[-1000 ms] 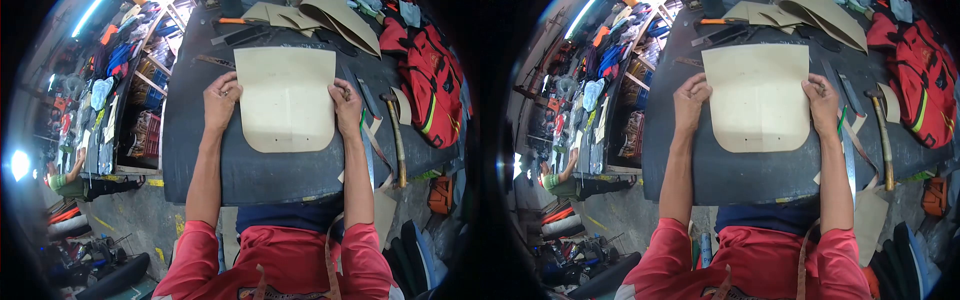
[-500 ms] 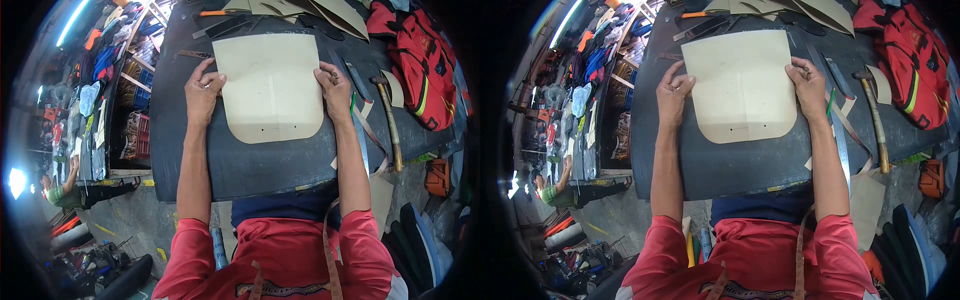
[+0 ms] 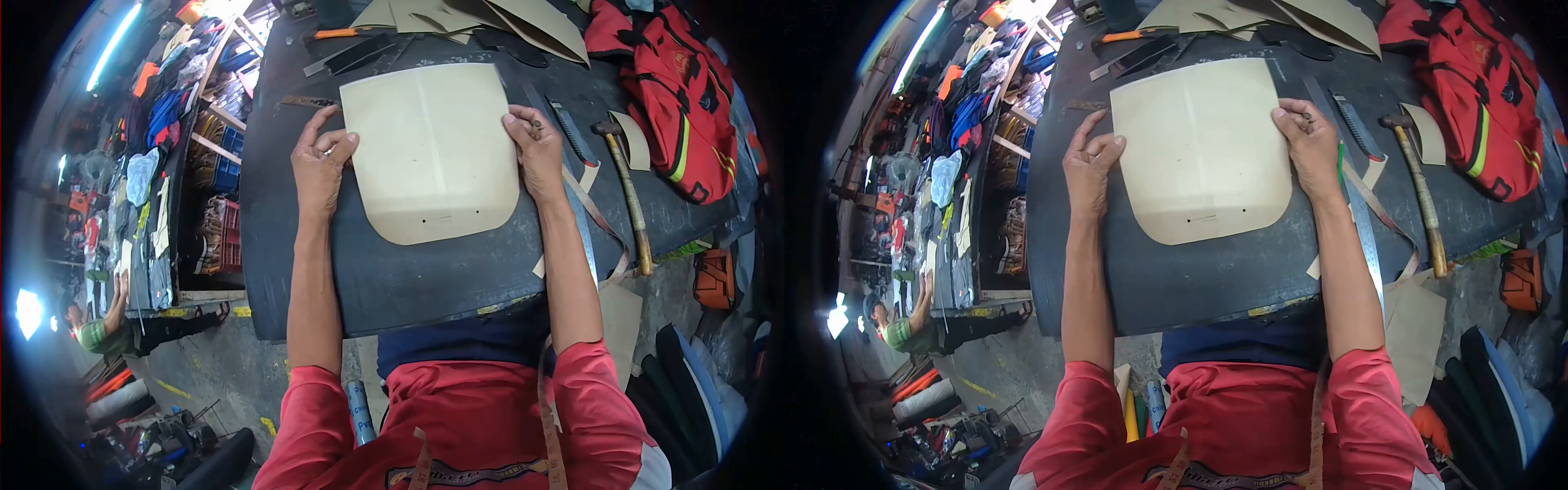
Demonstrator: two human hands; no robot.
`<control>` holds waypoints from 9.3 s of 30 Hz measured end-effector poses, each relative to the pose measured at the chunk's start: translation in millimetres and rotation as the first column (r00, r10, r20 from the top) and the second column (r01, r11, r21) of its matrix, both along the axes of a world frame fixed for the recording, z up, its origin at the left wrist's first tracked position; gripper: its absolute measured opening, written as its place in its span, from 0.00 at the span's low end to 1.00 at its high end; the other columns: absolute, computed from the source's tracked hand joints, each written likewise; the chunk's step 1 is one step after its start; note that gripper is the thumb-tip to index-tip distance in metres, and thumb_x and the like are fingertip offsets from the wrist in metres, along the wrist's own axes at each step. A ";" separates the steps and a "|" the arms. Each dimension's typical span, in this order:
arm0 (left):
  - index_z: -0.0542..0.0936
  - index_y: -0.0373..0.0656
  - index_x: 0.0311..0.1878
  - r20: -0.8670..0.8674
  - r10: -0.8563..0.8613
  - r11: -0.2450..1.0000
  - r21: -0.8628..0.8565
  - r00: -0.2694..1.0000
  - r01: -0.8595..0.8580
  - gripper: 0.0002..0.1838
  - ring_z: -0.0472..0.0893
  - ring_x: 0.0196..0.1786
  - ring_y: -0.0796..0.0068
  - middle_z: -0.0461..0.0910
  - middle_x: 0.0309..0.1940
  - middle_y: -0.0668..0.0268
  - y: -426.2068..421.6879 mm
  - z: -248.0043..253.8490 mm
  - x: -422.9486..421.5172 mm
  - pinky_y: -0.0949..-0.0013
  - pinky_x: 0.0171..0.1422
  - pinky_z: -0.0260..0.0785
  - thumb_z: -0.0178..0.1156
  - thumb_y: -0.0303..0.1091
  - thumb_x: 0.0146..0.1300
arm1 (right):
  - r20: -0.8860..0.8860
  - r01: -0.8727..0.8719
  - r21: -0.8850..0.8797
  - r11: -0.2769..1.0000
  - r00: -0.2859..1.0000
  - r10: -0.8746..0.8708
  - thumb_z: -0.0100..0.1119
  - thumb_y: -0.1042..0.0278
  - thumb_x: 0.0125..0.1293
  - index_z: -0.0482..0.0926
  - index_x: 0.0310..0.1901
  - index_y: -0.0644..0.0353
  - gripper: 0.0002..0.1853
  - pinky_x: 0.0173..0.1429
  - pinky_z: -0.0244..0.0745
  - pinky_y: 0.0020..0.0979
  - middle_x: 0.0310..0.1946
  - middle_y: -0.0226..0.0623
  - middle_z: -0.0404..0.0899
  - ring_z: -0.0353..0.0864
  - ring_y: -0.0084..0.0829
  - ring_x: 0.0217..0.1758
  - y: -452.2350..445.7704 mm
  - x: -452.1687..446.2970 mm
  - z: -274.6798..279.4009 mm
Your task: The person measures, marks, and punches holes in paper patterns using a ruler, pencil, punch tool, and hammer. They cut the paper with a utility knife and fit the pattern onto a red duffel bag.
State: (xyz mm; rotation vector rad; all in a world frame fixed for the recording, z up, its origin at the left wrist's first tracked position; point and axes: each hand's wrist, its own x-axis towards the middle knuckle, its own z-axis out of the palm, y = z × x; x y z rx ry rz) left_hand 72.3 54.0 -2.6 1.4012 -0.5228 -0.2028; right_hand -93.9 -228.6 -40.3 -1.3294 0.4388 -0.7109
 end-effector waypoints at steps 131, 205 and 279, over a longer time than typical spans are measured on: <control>0.46 0.43 0.89 -0.017 -0.928 -0.049 0.996 0.372 -0.079 0.77 0.46 0.88 0.29 0.37 0.86 0.27 -426.6 8.5 -334.9 0.50 0.90 0.50 0.85 0.63 0.46 | -0.479 0.899 -0.041 -0.437 -0.401 -0.781 0.62 0.76 0.79 0.77 0.60 0.64 0.12 0.54 0.86 0.38 0.53 0.41 0.86 0.88 0.34 0.51 162.4 -1048.3 43.9; 0.84 0.52 0.69 -0.070 -0.477 0.221 0.955 0.876 0.197 0.25 0.75 0.78 0.62 0.81 0.73 0.66 -822.8 154.3 -472.9 0.44 0.83 0.60 0.59 0.49 0.74 | -0.017 -0.071 -0.097 0.993 0.997 0.070 0.64 0.69 0.79 0.74 0.69 0.62 0.21 0.64 0.81 0.32 0.56 0.38 0.85 0.86 0.30 0.57 -968.7 -367.7 361.1; 0.92 0.40 0.55 -0.350 0.676 0.700 0.579 0.649 -0.417 0.13 0.82 0.40 0.83 0.90 0.39 0.68 -862.3 87.8 -294.8 0.75 0.50 0.76 0.76 0.27 0.68 | -0.811 -0.746 -0.250 0.618 0.510 0.288 0.69 0.74 0.71 0.83 0.71 0.51 0.27 0.34 0.65 0.26 0.26 0.21 0.69 0.64 0.17 0.28 -880.8 -113.9 197.0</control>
